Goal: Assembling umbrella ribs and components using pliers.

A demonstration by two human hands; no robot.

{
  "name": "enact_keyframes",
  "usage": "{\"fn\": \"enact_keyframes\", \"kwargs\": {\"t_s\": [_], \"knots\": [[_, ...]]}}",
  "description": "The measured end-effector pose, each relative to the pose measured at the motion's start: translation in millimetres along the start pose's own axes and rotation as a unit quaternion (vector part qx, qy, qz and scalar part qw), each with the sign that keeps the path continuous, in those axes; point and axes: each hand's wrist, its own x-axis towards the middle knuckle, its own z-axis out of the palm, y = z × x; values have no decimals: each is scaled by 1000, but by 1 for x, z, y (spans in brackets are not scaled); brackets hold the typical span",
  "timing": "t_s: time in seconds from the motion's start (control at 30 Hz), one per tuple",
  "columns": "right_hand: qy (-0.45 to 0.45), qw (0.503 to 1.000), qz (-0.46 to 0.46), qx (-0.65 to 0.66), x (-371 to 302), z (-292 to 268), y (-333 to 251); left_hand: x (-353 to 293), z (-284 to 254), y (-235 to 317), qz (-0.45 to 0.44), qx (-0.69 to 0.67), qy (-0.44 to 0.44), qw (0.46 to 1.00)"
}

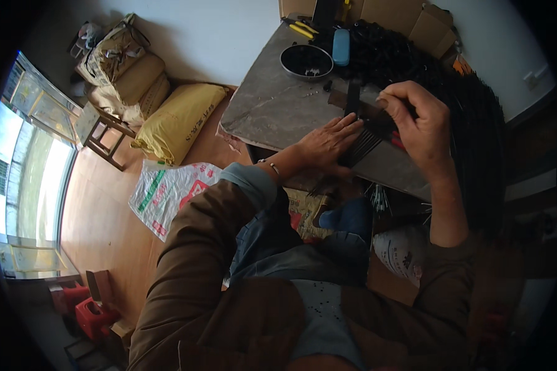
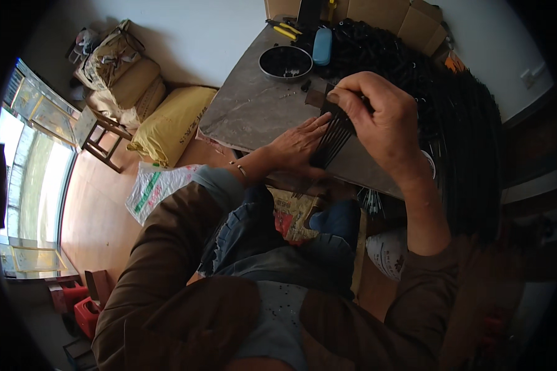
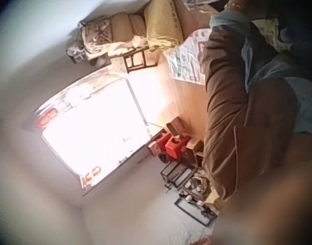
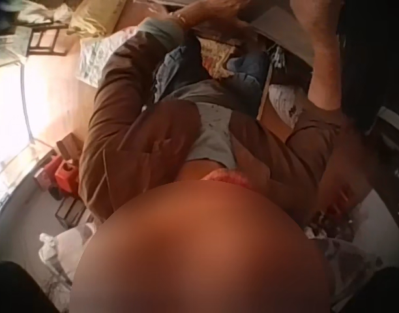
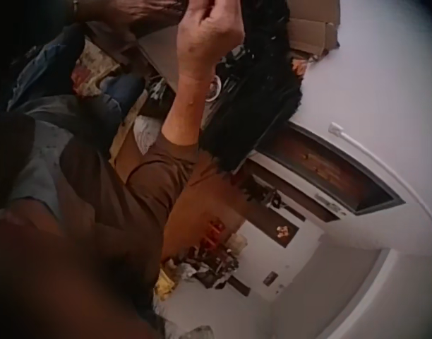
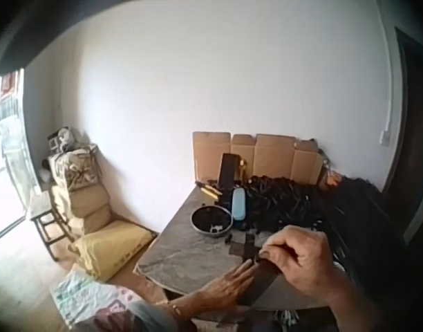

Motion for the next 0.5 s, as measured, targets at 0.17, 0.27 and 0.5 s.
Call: {"fn": "enact_keyframes", "kwargs": {"t_s": [0.17,0.27,0.5], "knots": [[-31,998,57,5,2,-4,-5,0,-4,5,-48,34,-1,998],[-83,992,85,41,7,-10,-5,-7,0,-1,-36,34,42,998],[9,942,327,70,2,-23,99,-24,-10,19,-43,12,23,999]]}}
